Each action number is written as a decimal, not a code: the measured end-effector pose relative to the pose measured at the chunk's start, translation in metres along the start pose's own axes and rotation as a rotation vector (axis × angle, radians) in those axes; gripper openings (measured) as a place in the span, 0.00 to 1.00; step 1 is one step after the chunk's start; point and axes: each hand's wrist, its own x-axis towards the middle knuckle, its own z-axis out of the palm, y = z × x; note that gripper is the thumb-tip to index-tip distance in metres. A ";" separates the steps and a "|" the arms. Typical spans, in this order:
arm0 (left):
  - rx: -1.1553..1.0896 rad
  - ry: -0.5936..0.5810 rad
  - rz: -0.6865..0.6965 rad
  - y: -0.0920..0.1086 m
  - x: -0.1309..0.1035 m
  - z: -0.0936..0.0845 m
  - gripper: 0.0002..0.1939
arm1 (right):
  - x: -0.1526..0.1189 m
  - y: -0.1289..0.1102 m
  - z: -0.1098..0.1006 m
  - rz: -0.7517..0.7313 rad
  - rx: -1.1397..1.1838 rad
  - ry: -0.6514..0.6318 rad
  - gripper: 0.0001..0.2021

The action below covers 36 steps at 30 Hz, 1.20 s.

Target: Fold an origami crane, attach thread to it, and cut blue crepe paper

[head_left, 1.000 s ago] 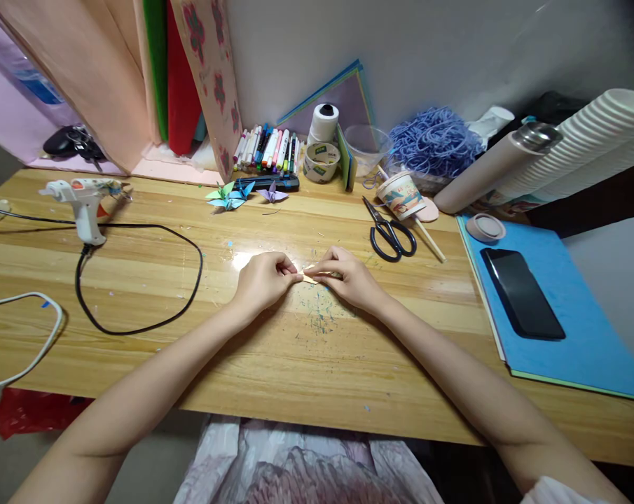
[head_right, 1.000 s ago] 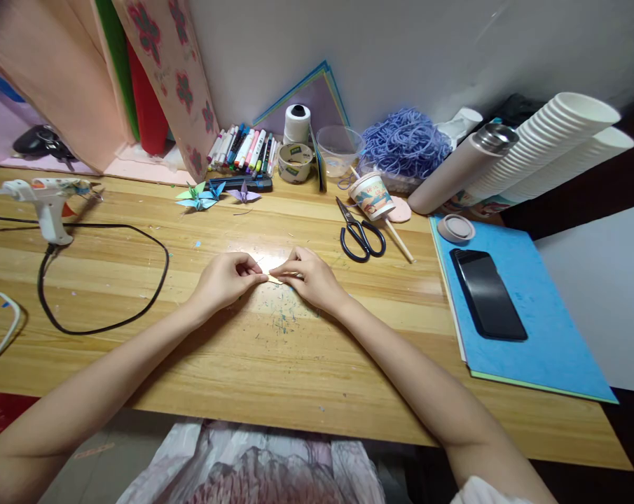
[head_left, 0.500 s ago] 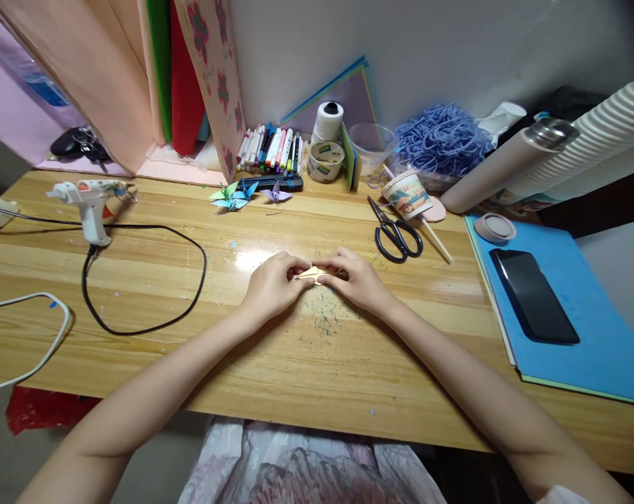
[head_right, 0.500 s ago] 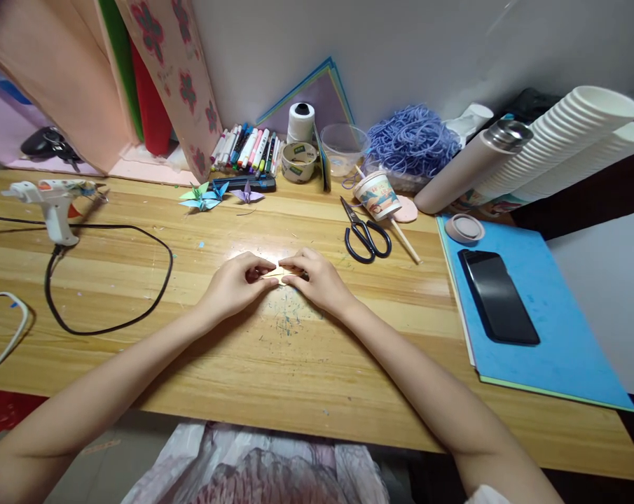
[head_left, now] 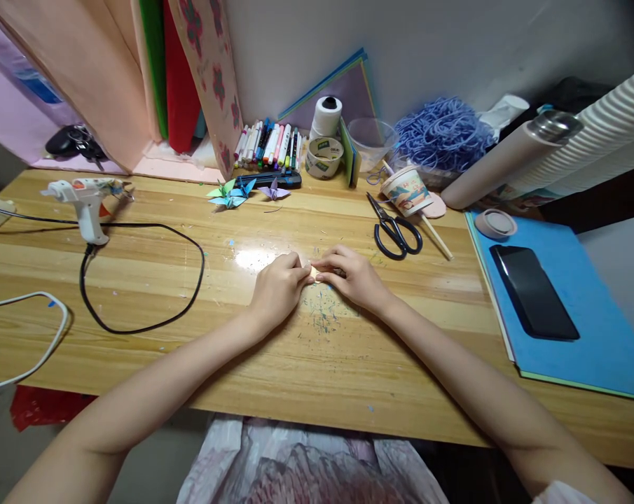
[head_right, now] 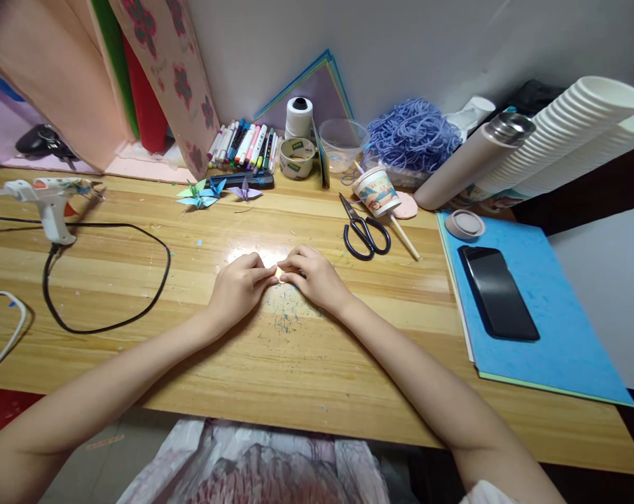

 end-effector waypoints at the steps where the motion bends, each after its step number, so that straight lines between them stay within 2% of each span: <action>1: 0.016 0.001 0.006 0.000 0.000 0.001 0.12 | -0.001 0.000 0.000 -0.012 -0.013 0.002 0.06; 9: 0.157 -0.023 0.080 0.002 -0.003 0.002 0.11 | -0.009 0.008 0.006 -0.142 -0.137 0.007 0.11; 14: 0.150 -0.008 0.157 0.001 -0.004 0.005 0.11 | -0.009 0.005 0.007 -0.165 -0.256 0.010 0.11; 20: 0.264 0.014 0.256 0.001 -0.008 0.004 0.09 | -0.010 0.003 0.005 -0.211 -0.422 -0.030 0.12; 23: 0.324 0.036 0.255 0.001 -0.011 0.004 0.08 | -0.014 0.004 0.002 -0.219 -0.369 -0.036 0.12; 31: 0.442 0.066 0.234 0.004 -0.016 0.008 0.11 | -0.022 0.007 0.001 -0.149 -0.187 0.073 0.08; 36: 0.413 0.011 0.210 0.004 -0.015 0.005 0.13 | -0.020 0.007 0.000 -0.146 -0.214 0.043 0.08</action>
